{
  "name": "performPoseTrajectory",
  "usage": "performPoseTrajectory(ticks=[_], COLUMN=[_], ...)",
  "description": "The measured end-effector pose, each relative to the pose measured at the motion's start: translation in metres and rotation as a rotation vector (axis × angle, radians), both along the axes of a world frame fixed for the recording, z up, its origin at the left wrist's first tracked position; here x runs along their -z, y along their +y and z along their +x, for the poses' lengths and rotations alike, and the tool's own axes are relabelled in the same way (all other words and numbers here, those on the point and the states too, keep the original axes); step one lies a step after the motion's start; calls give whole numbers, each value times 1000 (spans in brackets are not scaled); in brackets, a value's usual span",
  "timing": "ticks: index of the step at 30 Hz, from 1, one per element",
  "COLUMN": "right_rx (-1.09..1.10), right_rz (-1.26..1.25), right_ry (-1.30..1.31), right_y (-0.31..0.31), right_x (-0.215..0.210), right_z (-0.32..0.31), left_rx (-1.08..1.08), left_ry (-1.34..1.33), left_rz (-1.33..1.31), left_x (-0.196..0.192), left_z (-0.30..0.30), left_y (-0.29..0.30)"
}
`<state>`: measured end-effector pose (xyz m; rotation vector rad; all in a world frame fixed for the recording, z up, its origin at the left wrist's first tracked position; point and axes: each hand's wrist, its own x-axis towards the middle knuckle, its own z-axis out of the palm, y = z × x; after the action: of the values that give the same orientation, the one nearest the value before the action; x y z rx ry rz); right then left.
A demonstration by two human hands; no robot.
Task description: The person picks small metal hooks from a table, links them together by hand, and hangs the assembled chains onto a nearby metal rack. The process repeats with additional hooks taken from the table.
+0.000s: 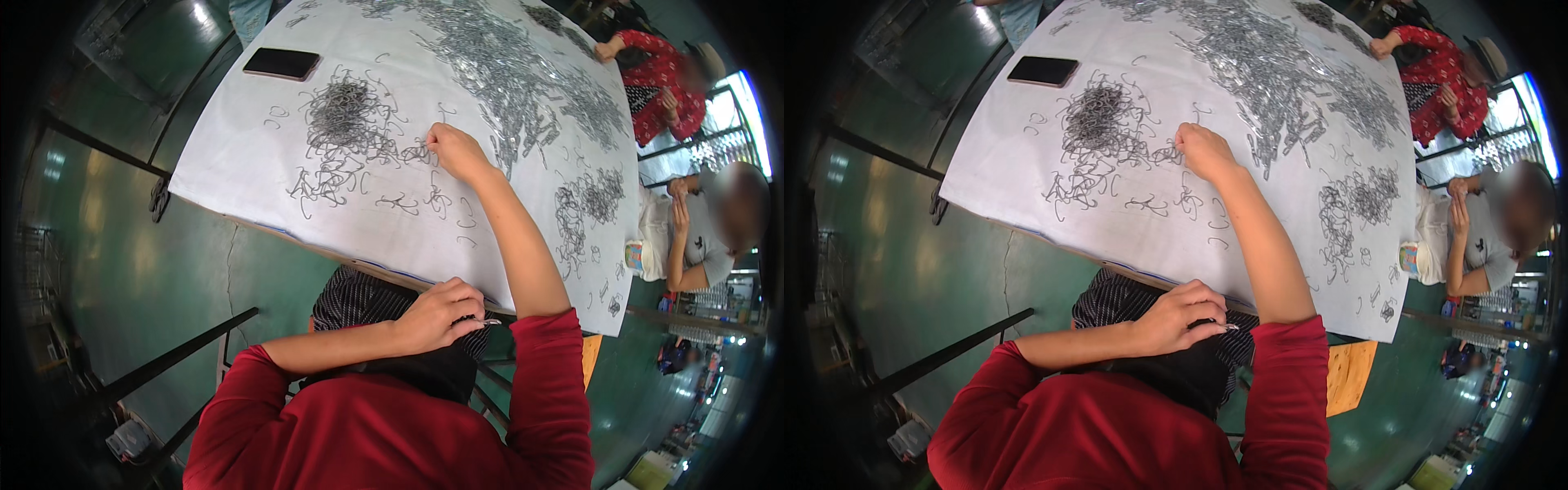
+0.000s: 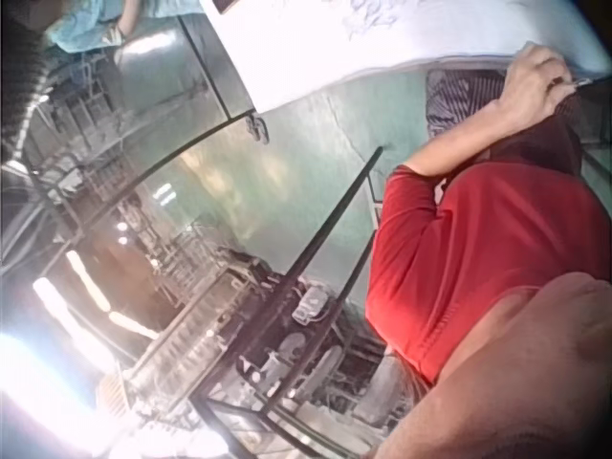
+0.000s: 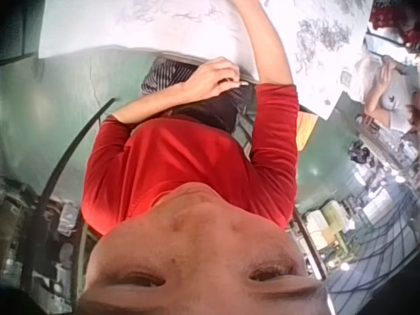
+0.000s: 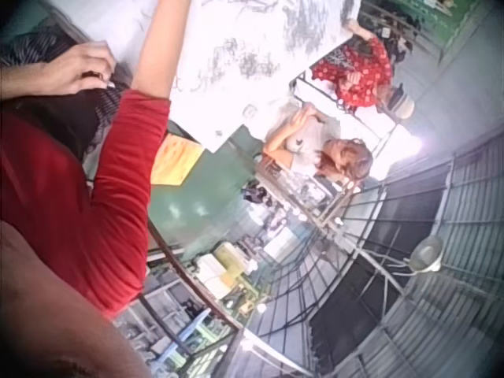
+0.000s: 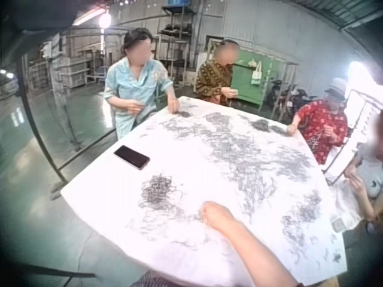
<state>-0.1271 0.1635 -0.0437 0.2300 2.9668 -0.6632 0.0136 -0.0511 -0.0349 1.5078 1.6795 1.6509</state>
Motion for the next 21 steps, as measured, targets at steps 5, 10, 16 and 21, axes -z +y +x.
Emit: performPoseTrajectory(ticks=[5,10,16,21], right_rx=[223,554,785,919], right_rz=[-119,-408,-656,-971], right_ry=[290,400,342,560], right_y=[19,34,24,-41], right_x=[-2,18,-4,-75], right_z=[75,140,208,276], left_rx=[55,70,90,104], left_ry=[-11,1,-27,-20], left_rz=[0,-1,-105,-83], left_x=[-3,-5,-9,-14], left_z=[-2,-2,2,10], left_y=[11,21,31,42])
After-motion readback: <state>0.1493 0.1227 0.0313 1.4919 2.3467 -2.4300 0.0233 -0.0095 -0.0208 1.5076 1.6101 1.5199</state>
